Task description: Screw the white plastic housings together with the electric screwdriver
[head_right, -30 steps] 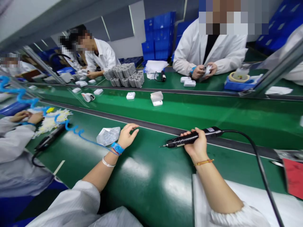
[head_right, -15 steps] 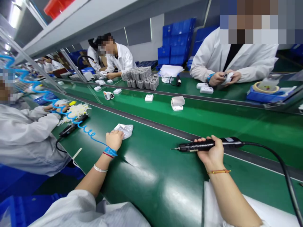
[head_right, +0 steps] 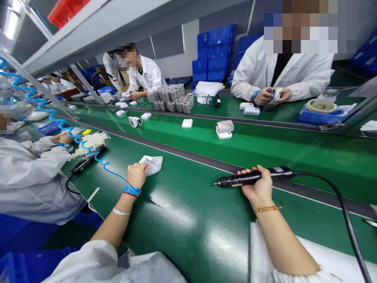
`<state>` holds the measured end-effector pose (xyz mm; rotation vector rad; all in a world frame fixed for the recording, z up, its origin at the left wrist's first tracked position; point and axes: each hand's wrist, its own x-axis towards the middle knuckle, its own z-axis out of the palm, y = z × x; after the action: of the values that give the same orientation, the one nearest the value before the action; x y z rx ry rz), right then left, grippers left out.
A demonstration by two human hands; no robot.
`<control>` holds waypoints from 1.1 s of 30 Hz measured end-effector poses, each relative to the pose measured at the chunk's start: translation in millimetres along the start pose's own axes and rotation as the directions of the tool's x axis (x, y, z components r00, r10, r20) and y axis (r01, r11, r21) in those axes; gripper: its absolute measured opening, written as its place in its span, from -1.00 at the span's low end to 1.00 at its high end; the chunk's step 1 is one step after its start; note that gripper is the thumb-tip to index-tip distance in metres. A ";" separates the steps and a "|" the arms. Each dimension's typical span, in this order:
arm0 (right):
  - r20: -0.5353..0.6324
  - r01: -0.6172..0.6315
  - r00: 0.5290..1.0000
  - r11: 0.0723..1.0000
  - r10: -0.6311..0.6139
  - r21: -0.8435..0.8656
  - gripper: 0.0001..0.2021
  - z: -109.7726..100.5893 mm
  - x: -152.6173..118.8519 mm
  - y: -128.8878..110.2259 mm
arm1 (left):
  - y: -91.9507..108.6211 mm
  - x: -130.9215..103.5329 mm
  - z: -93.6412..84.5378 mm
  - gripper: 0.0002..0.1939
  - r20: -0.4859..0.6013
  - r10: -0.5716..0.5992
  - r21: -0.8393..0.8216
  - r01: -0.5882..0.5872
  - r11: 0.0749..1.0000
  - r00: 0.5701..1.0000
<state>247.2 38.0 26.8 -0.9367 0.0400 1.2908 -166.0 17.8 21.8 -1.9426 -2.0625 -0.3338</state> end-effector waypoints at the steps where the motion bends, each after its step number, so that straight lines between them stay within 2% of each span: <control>1: 0.002 0.000 1.000 1.000 0.000 0.001 -0.89 -0.1 0.2 0.2 | -0.8 0.5 -0.4 -0.72 0.004 -0.004 -0.020 0.004 1.000 1.000; 6: 0.008 0.003 1.000 1.000 -0.003 0.007 -0.90 -1.0 2.3 0.7 | -1.4 0.9 -3.8 -0.70 -0.012 -0.029 -0.115 0.028 0.993 0.999; 8: 0.012 0.003 1.000 1.000 -0.003 0.008 -0.89 -1.4 3.2 0.8 | 4.6 0.1 -6.2 -0.69 -0.051 0.005 -0.174 -0.014 0.985 0.999; 10: 0.019 0.003 1.000 1.000 -0.003 0.012 -0.89 -1.6 3.4 1.0 | 19.1 -0.6 -9.1 -0.70 -0.097 0.074 -0.252 -0.097 0.963 0.992; 12: 0.026 0.005 1.000 1.000 -0.005 0.018 -0.90 -1.6 2.7 1.4 | 43.7 -0.1 -11.6 -0.73 -0.121 0.157 -0.354 -0.190 0.916 0.980; 14: 0.035 0.006 0.999 1.000 -0.007 0.030 -0.90 -1.4 1.0 1.7 | 76.6 2.1 -12.7 -0.77 -0.108 0.263 -0.461 -0.283 0.841 0.959; 18: 0.053 0.024 0.998 0.997 -0.028 0.071 -0.90 -1.9 -2.0 1.0 | 145.9 8.0 -9.4 -0.80 -0.016 0.516 -0.589 -0.425 0.687 0.856; 20: 0.055 0.045 0.997 0.994 -0.050 0.100 -0.89 -2.9 -1.9 -0.3 | 171.4 8.4 -5.3 -0.78 0.048 0.588 -0.590 -0.452 0.669 0.808; 22: 0.053 0.062 0.996 0.990 -0.069 0.130 -0.88 -4.1 -0.6 -1.6 | 187.2 6.0 -0.2 -0.77 0.080 0.624 -0.570 -0.478 0.668 0.777; 26: 0.055 0.062 0.996 0.982 -0.073 0.178 -0.87 -5.1 1.9 -2.0 | 195.9 -2.5 7.6 -0.78 0.041 0.667 -0.560 -0.535 0.632 0.744; 33: 0.070 0.026 0.997 0.980 -0.041 0.199 -0.88 -2.9 -4.2 2.7 | 196.7 -6.1 12.9 -0.76 0.039 0.645 -0.566 -0.515 0.644 0.763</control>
<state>244.9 32.9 25.5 -0.7162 0.0936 1.2642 29.9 29.6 2.0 -2.9918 -1.3825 -0.5777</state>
